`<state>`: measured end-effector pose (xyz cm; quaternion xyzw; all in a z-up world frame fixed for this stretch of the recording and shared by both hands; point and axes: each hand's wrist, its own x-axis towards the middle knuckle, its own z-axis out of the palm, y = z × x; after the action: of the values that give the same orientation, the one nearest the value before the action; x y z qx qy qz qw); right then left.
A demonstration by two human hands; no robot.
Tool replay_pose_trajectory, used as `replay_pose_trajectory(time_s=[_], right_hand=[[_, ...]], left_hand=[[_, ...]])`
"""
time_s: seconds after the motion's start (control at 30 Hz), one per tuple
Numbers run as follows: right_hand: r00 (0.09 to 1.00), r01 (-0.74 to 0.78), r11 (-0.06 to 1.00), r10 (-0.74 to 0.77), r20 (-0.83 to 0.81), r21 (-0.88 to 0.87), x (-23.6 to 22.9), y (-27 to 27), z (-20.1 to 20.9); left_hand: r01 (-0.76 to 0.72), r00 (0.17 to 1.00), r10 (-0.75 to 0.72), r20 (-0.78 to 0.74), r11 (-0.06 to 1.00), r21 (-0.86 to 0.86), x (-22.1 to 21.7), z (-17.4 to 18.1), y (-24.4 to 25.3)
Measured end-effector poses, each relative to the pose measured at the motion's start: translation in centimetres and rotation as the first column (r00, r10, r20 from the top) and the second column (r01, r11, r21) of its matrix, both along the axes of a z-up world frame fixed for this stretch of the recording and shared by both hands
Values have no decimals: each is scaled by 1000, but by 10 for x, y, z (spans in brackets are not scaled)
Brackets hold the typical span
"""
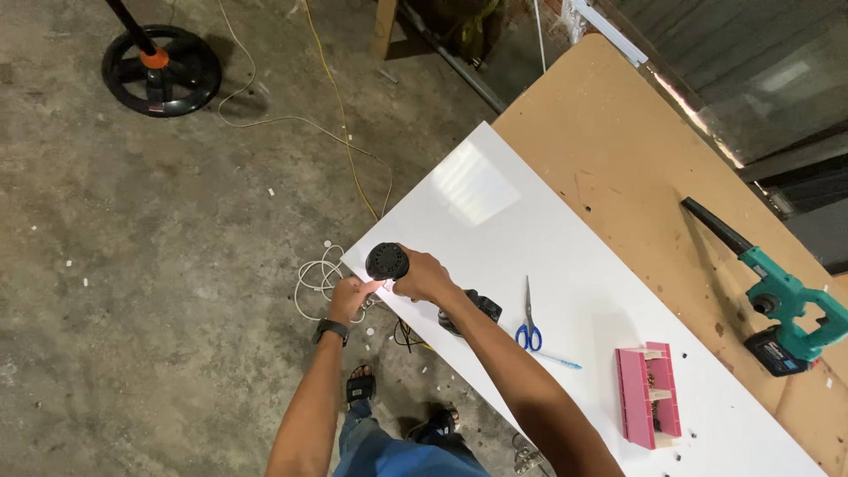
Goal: The recorder uses a power drill to install metal hinges onto a white cabinet door in a workshop.
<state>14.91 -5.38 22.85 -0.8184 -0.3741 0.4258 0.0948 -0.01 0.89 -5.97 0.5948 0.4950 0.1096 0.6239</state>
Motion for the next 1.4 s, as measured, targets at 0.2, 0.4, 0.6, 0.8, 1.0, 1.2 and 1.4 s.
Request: replay_pose_trajectory(time_s=[0.2, 0.4, 0.6, 0.8, 1.0, 1.2, 1.4], right_hand=[[1000, -3, 1000, 3, 20, -12, 1, 2, -7], [1000, 25, 1000, -25, -14, -6, -2, 5, 3], [1000, -1, 1000, 1, 2, 7, -2, 1, 3], [983, 69, 991, -48, -175, 115, 10, 1, -18], [959, 130, 971, -72, -275, 200, 19, -20, 13], [659, 537, 777, -144, -738, 328, 6, -145, 8], [540, 746, 516, -97, -836, 422, -37, -254, -29]], left_hand=[[-469, 641, 630, 438, 773, -426, -57, -112, 3], [-742, 445, 870, 211, 490, -456, -107, -110, -12], [-645, 362, 848, 387, 527, -553, -124, -138, -41], [-661, 619, 746, 245, 663, -352, -115, -23, -60], [-531, 623, 668, 406, 743, -407, -106, 82, -58], [-221, 709, 403, 579, 906, -361, -75, 145, -51], [81, 580, 316, 750, 895, -439, -20, 134, -71]])
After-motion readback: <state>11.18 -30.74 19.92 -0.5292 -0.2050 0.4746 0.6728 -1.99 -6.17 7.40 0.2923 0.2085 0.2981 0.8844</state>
